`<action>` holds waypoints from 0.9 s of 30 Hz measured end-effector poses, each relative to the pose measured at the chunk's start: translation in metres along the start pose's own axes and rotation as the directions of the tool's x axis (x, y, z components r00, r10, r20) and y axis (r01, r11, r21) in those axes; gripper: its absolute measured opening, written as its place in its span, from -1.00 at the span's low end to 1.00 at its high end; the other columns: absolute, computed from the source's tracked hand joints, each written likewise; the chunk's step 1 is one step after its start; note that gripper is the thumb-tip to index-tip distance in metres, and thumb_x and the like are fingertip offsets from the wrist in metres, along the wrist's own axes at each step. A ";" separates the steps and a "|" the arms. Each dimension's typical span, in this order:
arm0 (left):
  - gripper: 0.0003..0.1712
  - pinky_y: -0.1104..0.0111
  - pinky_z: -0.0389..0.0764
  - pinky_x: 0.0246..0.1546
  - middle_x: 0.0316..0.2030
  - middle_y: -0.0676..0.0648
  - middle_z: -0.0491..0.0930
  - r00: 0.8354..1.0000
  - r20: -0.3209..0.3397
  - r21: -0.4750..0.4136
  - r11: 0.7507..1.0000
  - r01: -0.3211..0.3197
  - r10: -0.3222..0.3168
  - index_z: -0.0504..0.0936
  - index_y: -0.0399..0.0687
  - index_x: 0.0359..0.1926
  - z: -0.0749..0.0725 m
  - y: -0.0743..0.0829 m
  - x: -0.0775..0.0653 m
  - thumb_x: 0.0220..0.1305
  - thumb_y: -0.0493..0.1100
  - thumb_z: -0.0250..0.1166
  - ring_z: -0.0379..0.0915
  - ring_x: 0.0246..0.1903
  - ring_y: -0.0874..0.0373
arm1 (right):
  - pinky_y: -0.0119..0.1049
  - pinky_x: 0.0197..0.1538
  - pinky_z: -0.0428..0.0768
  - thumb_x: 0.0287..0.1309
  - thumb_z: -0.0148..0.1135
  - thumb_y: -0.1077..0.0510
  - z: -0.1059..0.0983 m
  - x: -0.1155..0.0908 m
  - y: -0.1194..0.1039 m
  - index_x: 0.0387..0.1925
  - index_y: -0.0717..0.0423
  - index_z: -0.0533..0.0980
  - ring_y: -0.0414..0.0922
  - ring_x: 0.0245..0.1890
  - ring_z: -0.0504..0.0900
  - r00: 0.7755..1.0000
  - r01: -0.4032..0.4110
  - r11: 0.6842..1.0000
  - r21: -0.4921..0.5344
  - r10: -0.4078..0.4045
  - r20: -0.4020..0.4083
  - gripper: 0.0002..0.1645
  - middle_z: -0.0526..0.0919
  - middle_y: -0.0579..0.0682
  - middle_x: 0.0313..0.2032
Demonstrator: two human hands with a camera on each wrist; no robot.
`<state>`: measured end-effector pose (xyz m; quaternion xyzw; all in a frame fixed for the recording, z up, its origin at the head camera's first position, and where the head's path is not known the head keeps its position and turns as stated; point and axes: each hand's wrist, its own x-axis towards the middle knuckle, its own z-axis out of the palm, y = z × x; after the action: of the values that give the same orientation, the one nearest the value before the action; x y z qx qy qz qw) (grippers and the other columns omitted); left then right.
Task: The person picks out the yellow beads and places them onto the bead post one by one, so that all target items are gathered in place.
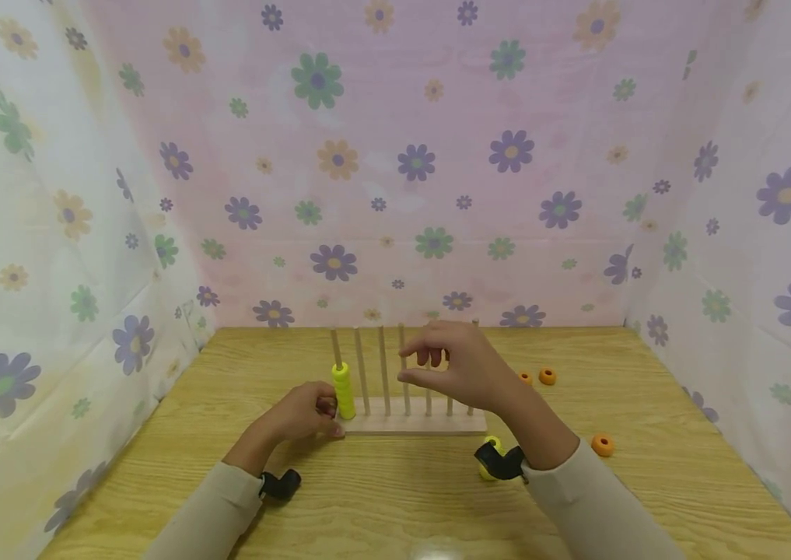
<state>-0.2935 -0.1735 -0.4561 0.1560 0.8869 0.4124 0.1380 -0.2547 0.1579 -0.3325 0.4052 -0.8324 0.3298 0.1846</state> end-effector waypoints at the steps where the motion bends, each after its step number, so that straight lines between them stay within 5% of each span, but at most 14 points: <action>1: -0.47 0.28 0.44 -0.38 -0.33 -0.03 0.57 1.000 0.000 0.004 1.000 -0.002 0.002 0.71 0.01 0.07 0.000 0.000 0.000 0.04 -0.16 0.66 0.39 -0.36 0.12 | -0.34 -0.36 0.46 0.16 0.56 -0.05 0.000 -0.003 0.001 -0.09 -0.30 0.72 -0.26 -0.45 0.42 1.000 -0.002 1.000 0.002 0.002 -0.003 -0.73 0.56 -0.37 -0.39; 7: -0.46 0.28 0.46 -0.35 -0.29 -0.03 0.61 1.000 -0.002 0.017 1.000 -0.008 0.008 0.71 0.01 0.09 0.000 0.001 0.002 0.05 -0.15 0.65 0.41 -0.34 0.12 | -0.35 -0.36 0.49 0.17 0.55 -0.03 -0.001 -0.017 0.011 -0.09 -0.29 0.73 -0.32 -0.45 0.45 1.000 0.000 1.000 0.009 0.000 -0.015 -0.74 0.60 -0.40 -0.38; 27: -0.43 0.32 0.47 -0.38 -0.29 -0.02 0.60 1.000 0.004 0.002 1.000 -0.030 0.030 0.71 -0.02 0.12 0.000 -0.002 0.001 0.04 -0.16 0.66 0.40 -0.36 0.14 | -0.34 -0.33 0.56 0.19 0.53 -0.04 0.002 -0.070 0.053 -0.09 -0.33 0.71 -0.31 -0.40 0.54 0.987 -0.110 0.987 0.115 0.095 0.128 -0.75 0.71 -0.31 -0.25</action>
<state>-0.2951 -0.1747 -0.4579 0.1700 0.8847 0.4131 0.1334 -0.2542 0.2193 -0.3954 0.3919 -0.8403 0.3634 0.0912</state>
